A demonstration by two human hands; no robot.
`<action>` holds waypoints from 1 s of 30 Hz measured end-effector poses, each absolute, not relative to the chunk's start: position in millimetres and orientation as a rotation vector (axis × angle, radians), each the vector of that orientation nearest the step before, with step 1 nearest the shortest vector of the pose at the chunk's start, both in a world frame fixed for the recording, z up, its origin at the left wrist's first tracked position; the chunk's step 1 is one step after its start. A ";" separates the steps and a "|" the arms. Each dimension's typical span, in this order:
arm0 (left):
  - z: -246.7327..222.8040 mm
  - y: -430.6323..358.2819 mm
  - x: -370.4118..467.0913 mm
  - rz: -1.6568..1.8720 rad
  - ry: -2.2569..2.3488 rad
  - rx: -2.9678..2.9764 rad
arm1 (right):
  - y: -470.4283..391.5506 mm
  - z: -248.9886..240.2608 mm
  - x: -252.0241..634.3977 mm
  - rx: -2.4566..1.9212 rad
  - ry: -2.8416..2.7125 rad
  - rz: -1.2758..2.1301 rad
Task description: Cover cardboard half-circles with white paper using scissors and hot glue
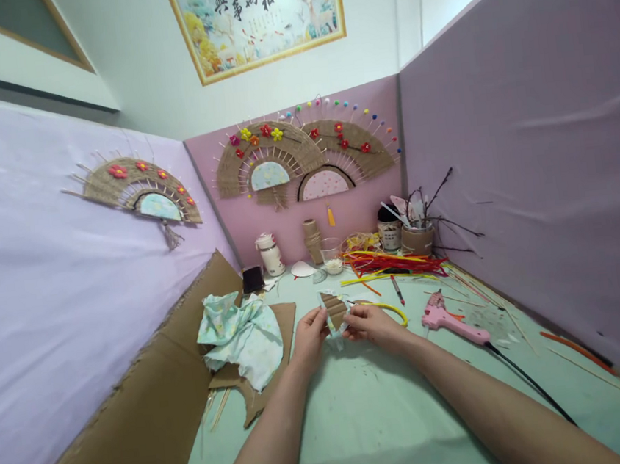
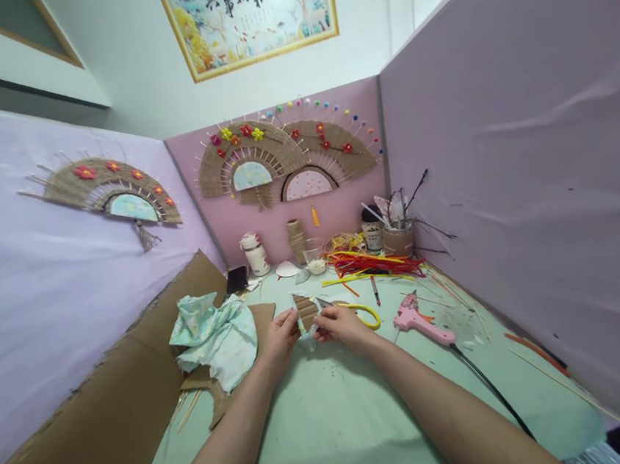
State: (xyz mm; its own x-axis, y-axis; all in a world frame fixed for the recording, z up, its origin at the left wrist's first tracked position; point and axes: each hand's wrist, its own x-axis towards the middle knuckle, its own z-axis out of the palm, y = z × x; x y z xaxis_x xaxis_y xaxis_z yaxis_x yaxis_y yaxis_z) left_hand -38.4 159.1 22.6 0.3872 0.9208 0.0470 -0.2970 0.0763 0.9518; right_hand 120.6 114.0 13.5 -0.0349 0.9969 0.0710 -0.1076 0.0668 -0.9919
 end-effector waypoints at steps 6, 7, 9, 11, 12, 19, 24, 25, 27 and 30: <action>21.9 161.2 -39.8 1.110 0.773 1.308 | 117.0 16.7 128.1 -1.134 -1.226 1.058; 23.0 160.3 -40.0 1.146 0.800 1.383 | 118.3 17.6 130.2 -1.139 -1.215 1.007; 25.9 157.0 -40.1 1.208 0.842 1.562 | 120.3 19.4 133.7 -1.133 -1.194 0.922; 28.3 152.7 -40.1 1.231 0.864 1.717 | 121.2 21.0 135.4 -1.112 -1.184 0.858; 29.0 150.6 -40.1 1.226 0.866 1.772 | 121.1 21.6 135.5 -1.102 -1.185 0.833; 27.8 144.0 -40.4 1.196 0.824 1.853 | 112.7 26.2 132.7 -1.090 -1.285 0.590; 30.2 141.1 -40.6 1.170 0.811 1.890 | 107.3 29.6 131.4 -1.046 -1.435 0.315; 30.7 140.5 -40.6 1.168 0.808 1.897 | 107.0 29.7 131.3 -1.045 -1.450 0.310; 31.2 139.8 -40.6 1.176 0.798 1.885 | 107.1 29.5 131.2 -1.050 -1.473 0.313; 30.6 139.5 -40.2 1.176 0.776 1.905 | 107.6 28.9 131.5 -1.053 -1.485 0.324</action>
State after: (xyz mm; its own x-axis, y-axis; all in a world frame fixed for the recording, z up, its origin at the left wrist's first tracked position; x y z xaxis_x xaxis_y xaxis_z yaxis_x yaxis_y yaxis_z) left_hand -40.2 139.5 30.6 0.3932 0.7984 0.4560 0.1056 -0.5319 0.8402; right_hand 131.5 107.6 28.9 0.1388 0.7517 0.6448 0.4142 0.5474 -0.7272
